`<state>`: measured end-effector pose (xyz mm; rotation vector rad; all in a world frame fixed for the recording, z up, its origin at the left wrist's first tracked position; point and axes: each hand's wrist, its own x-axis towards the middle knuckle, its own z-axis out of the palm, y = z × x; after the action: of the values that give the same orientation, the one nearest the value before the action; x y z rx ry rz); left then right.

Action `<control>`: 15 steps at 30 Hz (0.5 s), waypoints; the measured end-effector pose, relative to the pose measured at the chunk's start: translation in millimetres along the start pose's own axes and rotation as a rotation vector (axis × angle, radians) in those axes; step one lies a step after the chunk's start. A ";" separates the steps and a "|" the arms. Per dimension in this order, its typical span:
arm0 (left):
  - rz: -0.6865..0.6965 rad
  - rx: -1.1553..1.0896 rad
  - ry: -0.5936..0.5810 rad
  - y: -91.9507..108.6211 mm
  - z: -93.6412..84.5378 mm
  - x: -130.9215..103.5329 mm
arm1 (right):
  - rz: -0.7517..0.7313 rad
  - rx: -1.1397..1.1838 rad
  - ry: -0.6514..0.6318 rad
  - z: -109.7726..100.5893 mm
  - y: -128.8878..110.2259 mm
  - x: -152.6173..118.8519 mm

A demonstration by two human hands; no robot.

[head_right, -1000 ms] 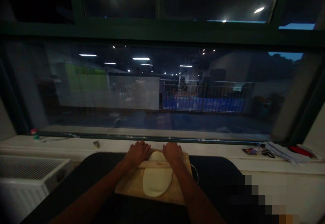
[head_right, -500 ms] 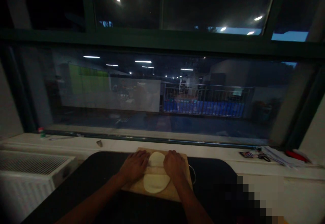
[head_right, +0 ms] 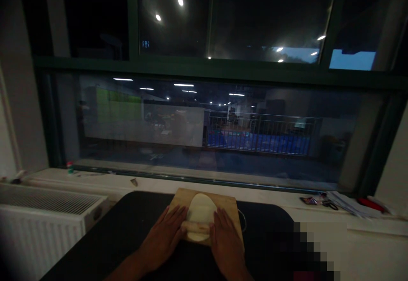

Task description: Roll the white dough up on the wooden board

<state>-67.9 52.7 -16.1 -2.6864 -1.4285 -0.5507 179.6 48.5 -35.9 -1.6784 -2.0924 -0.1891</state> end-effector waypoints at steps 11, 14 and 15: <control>-0.066 -0.042 -0.016 -7.3 -4.7 34.6 | -0.028 0.063 0.007 -2.3 6.3 45.6; -0.065 -0.058 0.006 -17.3 0.6 51.0 | -0.016 0.048 0.015 -2.3 5.4 66.4; -0.063 -0.071 0.003 -21.3 3.0 56.1 | -0.017 0.039 0.021 -2.0 5.7 72.5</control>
<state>-55.7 110.0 -2.9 -2.7010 -1.5255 -0.6213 174.0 113.8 -4.4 -1.6292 -2.0826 -0.1693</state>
